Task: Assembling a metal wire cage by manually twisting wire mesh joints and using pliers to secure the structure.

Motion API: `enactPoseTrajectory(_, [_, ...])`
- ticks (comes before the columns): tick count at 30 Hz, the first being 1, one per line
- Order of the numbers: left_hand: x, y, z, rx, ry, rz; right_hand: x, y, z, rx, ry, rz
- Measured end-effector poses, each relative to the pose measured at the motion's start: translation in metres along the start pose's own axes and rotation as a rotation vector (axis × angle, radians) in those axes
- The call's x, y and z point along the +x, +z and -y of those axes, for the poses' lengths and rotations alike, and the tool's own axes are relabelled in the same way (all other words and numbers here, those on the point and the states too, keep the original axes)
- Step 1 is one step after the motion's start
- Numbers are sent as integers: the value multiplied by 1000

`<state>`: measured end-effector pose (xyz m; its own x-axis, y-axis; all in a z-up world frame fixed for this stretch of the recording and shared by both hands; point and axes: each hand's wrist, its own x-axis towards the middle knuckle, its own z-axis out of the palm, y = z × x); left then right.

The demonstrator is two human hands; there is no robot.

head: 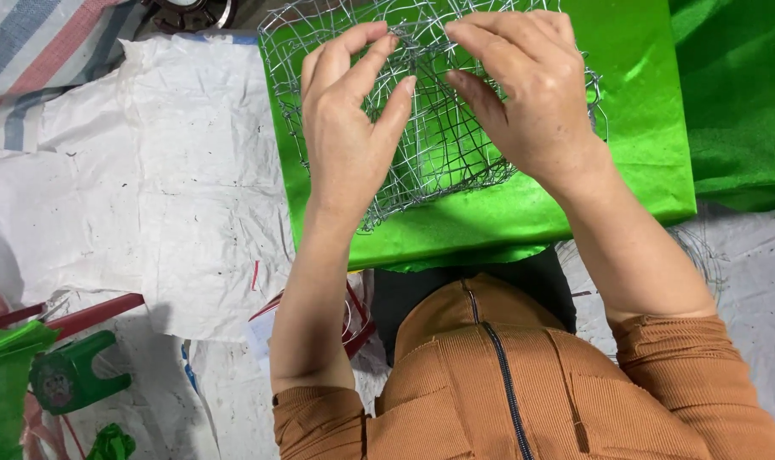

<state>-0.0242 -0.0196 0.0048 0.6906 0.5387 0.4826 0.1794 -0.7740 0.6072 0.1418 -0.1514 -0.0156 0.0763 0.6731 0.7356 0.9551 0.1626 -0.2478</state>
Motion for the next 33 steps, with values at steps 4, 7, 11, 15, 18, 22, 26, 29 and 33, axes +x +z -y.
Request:
enactPoseTrajectory(4, [-21,-23,-2,23,30,-30,-18,-16,-10,-24,33,-19])
enactPoseTrajectory(7, [-41,-33,1,-21,10,-71,-28,-22,-15,-71,92,5])
enactPoseTrajectory(11, [-69,-31,-5,40,-3,-98,-30,-14,-5,-95,73,53])
enactPoseTrajectory(15, [-85,-32,-16,140,-10,-135,-8,-7,13,-100,21,109])
enactPoseTrajectory(18, [-90,-30,-17,179,-4,-153,-2,3,13,-195,34,150])
enactPoseTrajectory(22, [-92,-31,-10,174,-27,-158,-4,8,20,-228,57,147])
enactPoseTrajectory(26, [-82,-29,-9,146,-21,-160,0,8,28,-227,83,139])
enactPoseTrajectory(29, [-81,-26,-8,156,-12,-154,3,12,40,-206,73,130])
enactPoseTrajectory(33, [-81,-22,-4,192,-30,-148,8,22,51,-167,60,121])
